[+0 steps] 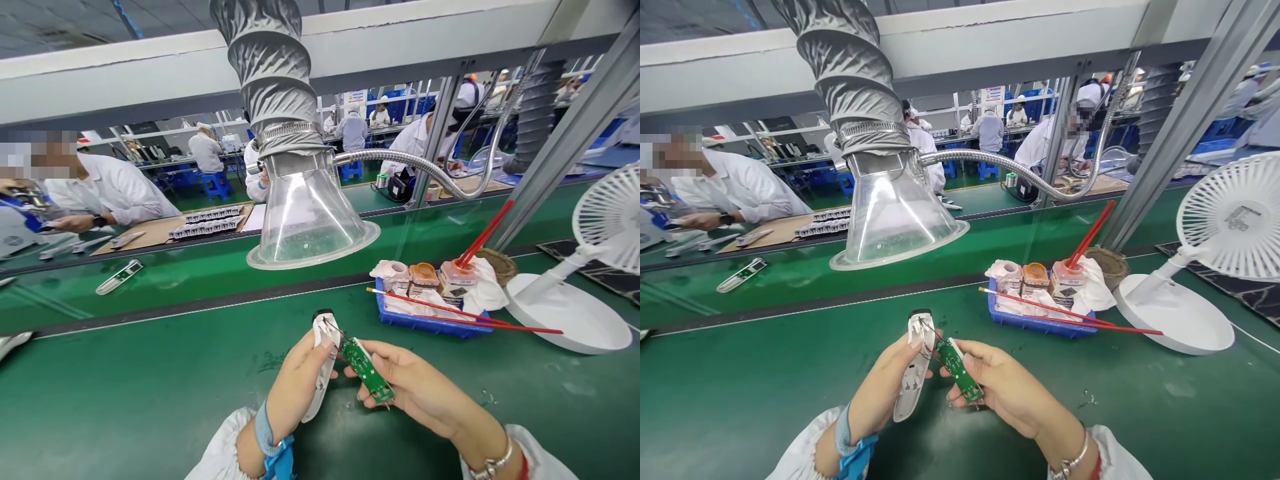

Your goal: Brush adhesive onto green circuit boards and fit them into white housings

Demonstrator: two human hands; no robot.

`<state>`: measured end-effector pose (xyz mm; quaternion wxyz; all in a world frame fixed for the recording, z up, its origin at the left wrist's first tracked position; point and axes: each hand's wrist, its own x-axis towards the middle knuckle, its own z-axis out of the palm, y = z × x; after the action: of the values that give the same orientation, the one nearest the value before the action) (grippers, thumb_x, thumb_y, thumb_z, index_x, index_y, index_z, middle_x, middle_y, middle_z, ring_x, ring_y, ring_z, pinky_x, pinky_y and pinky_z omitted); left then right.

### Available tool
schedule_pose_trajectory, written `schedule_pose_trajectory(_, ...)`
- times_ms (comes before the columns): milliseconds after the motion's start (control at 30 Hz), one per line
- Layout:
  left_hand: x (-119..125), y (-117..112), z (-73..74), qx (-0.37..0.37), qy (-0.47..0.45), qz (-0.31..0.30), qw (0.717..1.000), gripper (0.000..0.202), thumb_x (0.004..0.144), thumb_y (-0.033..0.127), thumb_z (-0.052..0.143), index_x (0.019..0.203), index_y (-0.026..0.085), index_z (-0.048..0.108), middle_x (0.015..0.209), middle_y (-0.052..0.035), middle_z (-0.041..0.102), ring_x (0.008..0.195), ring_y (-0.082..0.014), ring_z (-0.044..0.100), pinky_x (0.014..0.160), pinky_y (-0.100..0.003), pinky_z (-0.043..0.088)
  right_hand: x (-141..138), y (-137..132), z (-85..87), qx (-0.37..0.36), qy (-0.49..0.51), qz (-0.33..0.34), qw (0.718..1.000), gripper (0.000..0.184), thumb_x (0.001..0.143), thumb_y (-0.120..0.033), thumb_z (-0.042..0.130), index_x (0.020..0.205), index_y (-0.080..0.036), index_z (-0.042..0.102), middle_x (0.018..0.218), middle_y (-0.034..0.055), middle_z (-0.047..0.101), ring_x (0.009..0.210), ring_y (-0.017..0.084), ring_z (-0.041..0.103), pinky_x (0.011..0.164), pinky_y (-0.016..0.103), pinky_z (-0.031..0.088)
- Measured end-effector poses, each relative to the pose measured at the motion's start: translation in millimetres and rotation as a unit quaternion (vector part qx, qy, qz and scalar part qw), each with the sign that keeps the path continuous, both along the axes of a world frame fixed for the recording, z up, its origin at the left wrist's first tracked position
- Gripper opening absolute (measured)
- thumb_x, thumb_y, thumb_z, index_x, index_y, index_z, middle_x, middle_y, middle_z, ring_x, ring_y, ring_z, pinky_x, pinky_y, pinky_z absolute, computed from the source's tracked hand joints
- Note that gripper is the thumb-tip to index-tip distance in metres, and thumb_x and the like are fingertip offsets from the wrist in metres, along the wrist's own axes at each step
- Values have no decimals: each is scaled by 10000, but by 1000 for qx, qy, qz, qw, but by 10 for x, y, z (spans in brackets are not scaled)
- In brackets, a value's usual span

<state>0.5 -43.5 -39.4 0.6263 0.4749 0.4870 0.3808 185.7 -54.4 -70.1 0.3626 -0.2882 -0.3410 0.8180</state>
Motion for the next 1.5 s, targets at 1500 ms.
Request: schedule_pose_trajectory(1500,294,8,8,-117,-297,59,946,443,808,213,523,1242,219,431,789,7,572,621,-107,546,600,-235,445,-428,-233,152,465,-446,-303,702,291,813,-267,615,1086,-167,614,873,58,600,701,150,602,553,215,551)
